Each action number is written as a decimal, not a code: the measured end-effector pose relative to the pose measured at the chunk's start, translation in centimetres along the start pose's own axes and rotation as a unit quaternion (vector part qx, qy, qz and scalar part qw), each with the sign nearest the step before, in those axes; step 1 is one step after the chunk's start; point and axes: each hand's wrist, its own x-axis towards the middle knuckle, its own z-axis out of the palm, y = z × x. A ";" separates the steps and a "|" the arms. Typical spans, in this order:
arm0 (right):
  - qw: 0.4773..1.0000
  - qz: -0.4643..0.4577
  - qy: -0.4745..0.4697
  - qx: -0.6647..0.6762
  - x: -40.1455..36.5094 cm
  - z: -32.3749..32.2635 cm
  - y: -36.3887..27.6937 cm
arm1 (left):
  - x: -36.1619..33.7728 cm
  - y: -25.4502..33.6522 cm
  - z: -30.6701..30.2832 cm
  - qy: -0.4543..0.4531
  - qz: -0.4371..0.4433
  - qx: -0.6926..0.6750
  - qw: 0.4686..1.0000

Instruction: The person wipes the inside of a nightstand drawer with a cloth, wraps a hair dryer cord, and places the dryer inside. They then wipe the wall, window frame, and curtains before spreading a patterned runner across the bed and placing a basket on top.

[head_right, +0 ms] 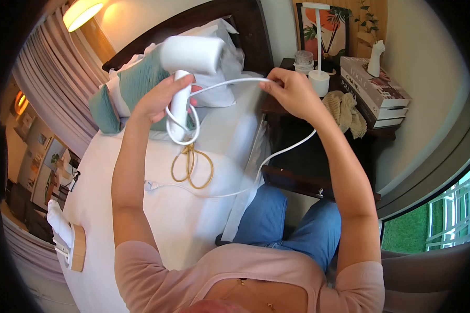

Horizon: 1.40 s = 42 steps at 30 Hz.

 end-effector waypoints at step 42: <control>0.960 -0.197 0.060 0.192 8.9 21.6 -5.2 | 0.3 12.6 1.1 0.035 0.167 0.238 0.956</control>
